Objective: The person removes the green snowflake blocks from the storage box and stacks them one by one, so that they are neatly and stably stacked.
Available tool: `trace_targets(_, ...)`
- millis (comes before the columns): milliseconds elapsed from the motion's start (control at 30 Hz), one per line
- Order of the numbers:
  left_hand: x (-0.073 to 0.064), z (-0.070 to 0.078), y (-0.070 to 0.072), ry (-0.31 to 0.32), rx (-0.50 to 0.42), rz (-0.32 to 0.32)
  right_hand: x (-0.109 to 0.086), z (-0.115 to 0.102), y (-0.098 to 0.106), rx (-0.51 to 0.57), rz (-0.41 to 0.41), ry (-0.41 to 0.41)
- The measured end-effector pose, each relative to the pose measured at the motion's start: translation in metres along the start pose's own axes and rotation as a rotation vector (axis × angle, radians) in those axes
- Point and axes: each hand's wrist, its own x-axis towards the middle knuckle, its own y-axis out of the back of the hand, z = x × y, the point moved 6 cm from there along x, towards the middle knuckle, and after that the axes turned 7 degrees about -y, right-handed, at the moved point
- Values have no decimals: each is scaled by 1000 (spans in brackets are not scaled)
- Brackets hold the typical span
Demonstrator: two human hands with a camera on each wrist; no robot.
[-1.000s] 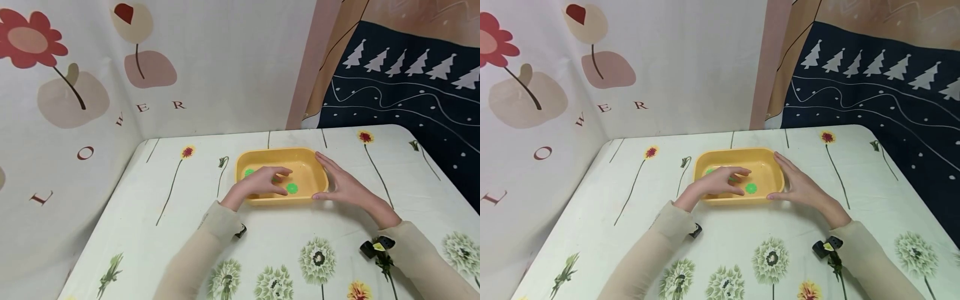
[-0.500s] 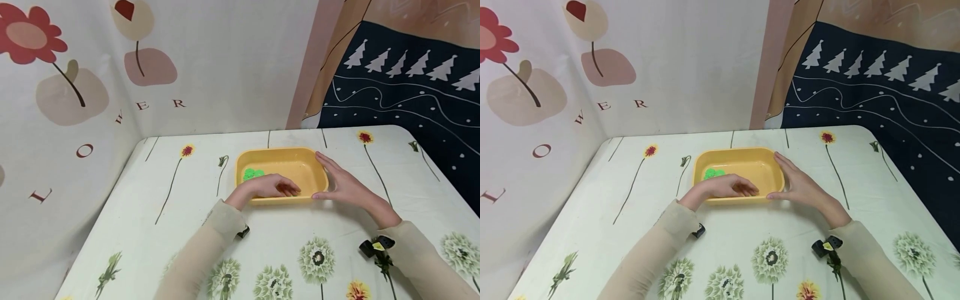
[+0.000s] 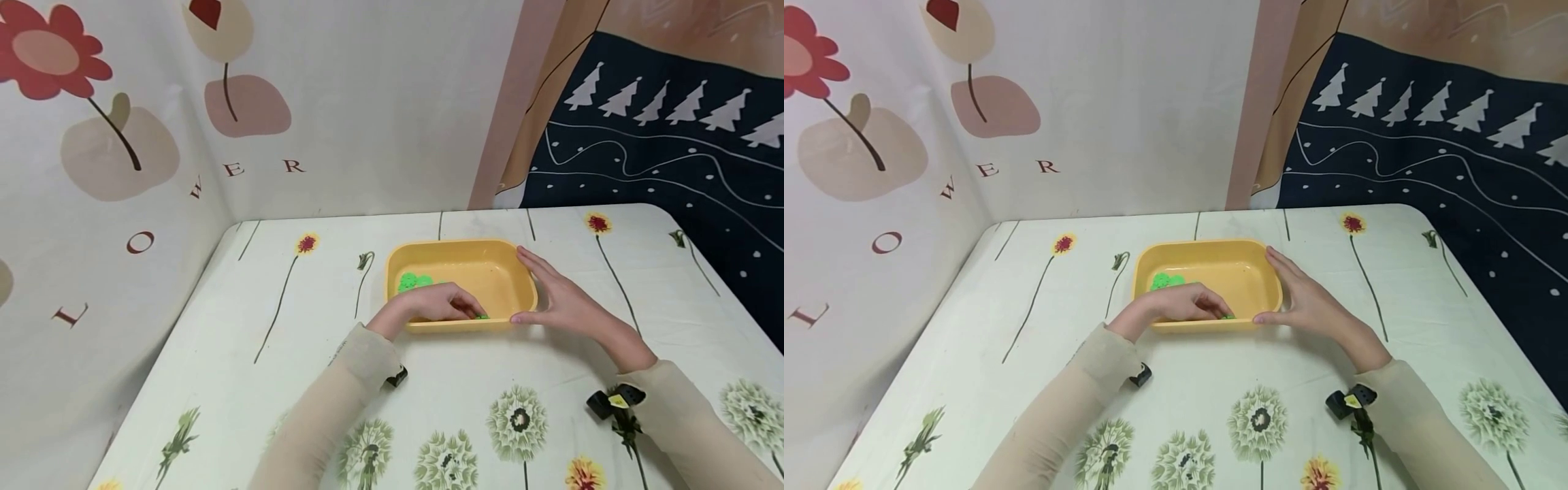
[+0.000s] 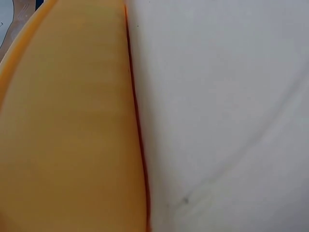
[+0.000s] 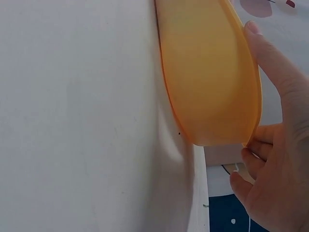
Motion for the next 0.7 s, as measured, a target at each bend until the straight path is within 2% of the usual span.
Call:
trace_targets(267,0,0,3,-7,-4,57,0,0,1,-7,-3,0)
trace_targets(533,-4,0,10,40,2,173,0,-1,1,-30,-1,1)
trace_targets(700,-5,-2,13,75,-83,256,0,-2,1,-33,-4,1)
